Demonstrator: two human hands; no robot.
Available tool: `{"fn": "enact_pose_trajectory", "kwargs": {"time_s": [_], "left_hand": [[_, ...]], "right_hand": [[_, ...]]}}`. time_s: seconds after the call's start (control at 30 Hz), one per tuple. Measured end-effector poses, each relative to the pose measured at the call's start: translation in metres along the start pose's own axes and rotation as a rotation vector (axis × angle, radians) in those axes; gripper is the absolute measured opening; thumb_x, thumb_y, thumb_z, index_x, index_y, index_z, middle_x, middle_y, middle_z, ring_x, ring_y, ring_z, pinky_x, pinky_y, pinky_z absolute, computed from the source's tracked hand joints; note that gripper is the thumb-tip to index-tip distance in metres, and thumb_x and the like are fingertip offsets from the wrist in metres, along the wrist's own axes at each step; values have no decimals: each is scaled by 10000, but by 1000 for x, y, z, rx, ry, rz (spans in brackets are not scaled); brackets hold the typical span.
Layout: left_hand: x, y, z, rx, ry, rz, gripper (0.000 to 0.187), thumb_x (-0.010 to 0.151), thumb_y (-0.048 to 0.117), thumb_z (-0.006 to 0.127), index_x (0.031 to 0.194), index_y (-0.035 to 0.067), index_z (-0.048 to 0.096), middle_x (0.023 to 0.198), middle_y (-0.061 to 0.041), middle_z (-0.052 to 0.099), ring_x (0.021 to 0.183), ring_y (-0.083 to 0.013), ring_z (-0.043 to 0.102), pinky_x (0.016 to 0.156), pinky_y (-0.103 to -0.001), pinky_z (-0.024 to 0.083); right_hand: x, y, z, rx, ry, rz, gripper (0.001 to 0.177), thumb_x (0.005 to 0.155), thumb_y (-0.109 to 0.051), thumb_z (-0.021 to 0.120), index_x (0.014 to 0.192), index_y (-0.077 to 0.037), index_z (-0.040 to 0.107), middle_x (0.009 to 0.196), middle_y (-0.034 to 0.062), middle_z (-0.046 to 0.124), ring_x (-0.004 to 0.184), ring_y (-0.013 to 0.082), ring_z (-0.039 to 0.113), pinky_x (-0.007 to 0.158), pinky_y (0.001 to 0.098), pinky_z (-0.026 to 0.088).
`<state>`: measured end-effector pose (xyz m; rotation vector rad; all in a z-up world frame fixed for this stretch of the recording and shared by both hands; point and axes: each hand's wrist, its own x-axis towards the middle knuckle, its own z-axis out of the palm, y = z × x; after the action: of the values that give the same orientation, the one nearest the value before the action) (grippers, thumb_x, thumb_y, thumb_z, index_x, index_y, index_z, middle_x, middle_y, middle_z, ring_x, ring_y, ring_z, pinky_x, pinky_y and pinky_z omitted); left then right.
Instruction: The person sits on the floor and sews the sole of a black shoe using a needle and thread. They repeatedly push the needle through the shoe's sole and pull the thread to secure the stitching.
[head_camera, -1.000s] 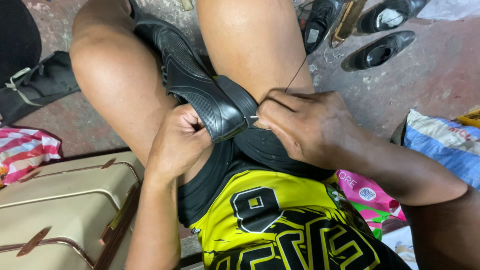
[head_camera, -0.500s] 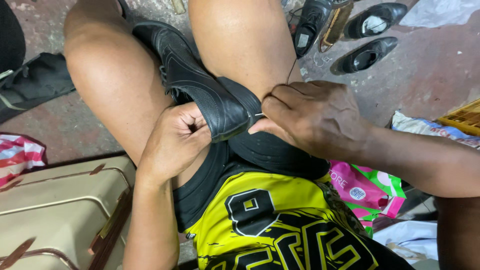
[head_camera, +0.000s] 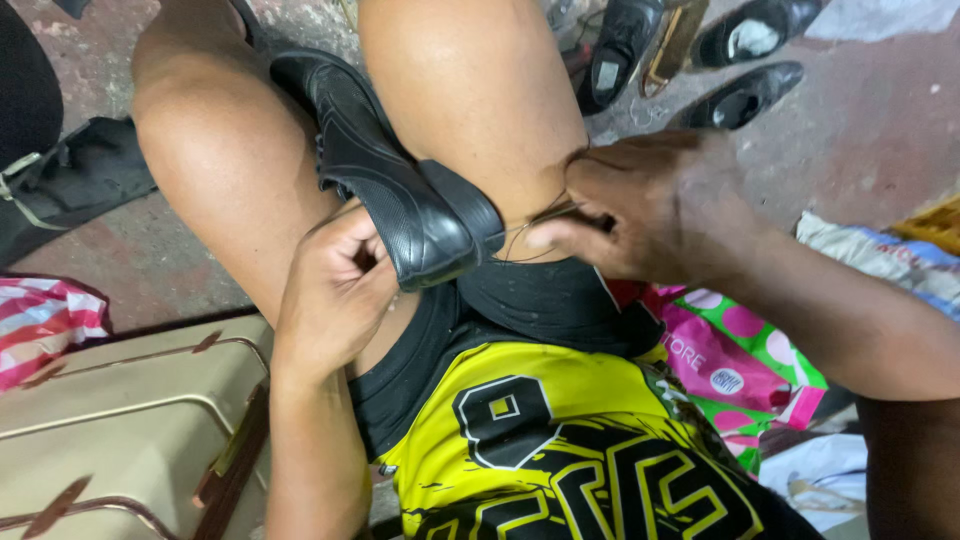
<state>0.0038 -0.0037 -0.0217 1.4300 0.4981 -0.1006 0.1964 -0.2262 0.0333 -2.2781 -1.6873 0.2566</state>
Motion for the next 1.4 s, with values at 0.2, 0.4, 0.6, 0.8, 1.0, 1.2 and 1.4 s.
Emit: {"fn": "enact_pose_trajectory", "kwargs": {"time_s": [0.2,0.4,0.6,0.8,1.0,1.2,1.4], "left_hand": [[-32,19,16,145,436,110,172,1014,-65,643,1179,-17,649,972,27,568,766,-22,481,678,-163,427],[-60,25,28,404,606,281,133,1014,-34,707,1133,14,671,1059,-54,611,832,-71,581,741,-181,469],[-47,48,51,688,424,523,291,777,111,897,995,24,724,1003,-130,623,818,-206,666,670,-310,544],[-35,41,53,618,271,550,108,906,-33,734,988,4,675,1049,-114,688,942,-273,715,820,-353,568],[-49,8,53,-212,294,256,108,1027,-24,624,1126,-2,587,966,-103,649,763,-140,619,701,-287,564],[-61,23,54,-263,367,349,350,1067,-45,599,1381,6,453,923,-54,592,811,-108,589,833,-264,552],[-50,48,49,-81,162,236,472,1036,-120,519,1494,-26,463,1085,-110,716,909,-167,725,904,-307,588]], "right_hand": [[-5,3,-12,-28,-130,161,419,864,-477,777,685,-119,654,620,38,631,505,213,602,505,379,457],[3,-14,-7,141,12,5,366,882,-447,812,784,-111,704,747,45,689,591,212,655,559,347,505],[8,-22,-4,226,51,-38,361,878,-425,831,791,-97,706,728,43,679,596,221,657,568,340,513],[11,-24,0,202,-49,-72,374,850,-469,785,765,-116,695,721,14,683,574,175,664,520,326,506],[15,-38,17,403,139,-157,512,856,-505,761,1010,-22,693,1027,56,655,818,205,722,610,312,557],[-4,-30,14,638,-181,86,124,887,-219,744,868,-109,687,816,-37,728,679,125,707,565,315,534],[-12,-22,-15,938,-147,182,87,858,-132,781,823,-89,714,701,-21,715,538,70,648,482,271,460]]}}
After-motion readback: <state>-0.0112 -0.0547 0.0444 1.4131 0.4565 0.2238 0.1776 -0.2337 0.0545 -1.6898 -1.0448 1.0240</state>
